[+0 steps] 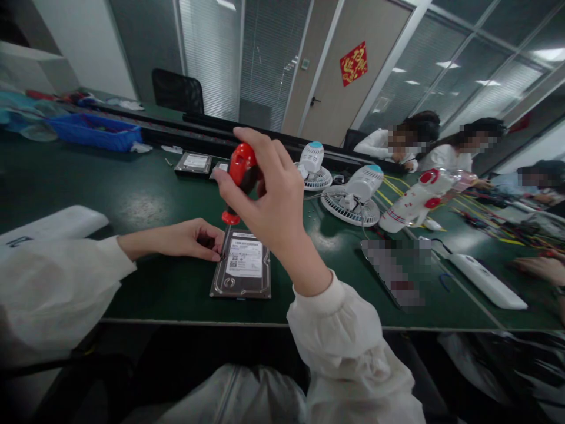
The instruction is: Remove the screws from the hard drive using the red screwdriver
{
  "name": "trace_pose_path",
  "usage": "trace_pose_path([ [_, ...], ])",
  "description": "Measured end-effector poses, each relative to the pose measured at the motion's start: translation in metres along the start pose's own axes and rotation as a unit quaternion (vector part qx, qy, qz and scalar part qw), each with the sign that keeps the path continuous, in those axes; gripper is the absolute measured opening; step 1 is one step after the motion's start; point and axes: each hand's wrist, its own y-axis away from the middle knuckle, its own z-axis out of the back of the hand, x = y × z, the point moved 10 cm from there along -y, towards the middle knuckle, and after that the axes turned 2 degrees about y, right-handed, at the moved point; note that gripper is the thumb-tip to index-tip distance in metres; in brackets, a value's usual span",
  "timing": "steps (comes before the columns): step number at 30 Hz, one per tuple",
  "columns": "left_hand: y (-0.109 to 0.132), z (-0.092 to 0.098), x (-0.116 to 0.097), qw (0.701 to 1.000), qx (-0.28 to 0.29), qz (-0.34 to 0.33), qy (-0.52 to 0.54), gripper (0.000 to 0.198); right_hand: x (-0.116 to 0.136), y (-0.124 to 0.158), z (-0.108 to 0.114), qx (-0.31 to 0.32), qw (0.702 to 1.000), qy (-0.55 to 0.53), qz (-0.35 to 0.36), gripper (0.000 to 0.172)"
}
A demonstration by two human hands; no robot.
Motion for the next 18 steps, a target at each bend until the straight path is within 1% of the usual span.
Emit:
trace_pose_path([
  [2, 0.000, -0.001, 0.000, 1.000, 0.001, 0.004, -0.007, 0.020, 0.004, -0.010, -0.003, 0.035, 0.999, -0.003, 0.019, 0.041],
  [6, 0.000, 0.000, 0.001, 1.000, -0.002, 0.012, -0.016, 0.021, 0.015, -0.024, -0.014, 0.128, 0.990, -0.025, 0.062, 0.040],
  [10, 0.000, 0.000, 0.002, 1.000, -0.005, 0.021, -0.014, 0.021, 0.030, -0.032, -0.016, 0.181, 0.979, -0.015, 0.095, 0.030],
  [13, 0.000, -0.001, 0.002, 1.000, -0.002, 0.025, -0.013, 0.020, 0.034, -0.038, -0.016, 0.184, 0.978, -0.002, 0.102, 0.020],
  [16, 0.000, 0.000, 0.000, 1.000, -0.003, 0.026, -0.014, 0.020, 0.029, -0.044, -0.014, 0.157, 0.984, 0.004, 0.090, 0.026],
  [18, 0.000, 0.000, 0.000, 1.000, -0.003, 0.028, -0.012, 0.019, 0.026, -0.046, -0.013, 0.152, 0.984, -0.004, 0.090, 0.024],
])
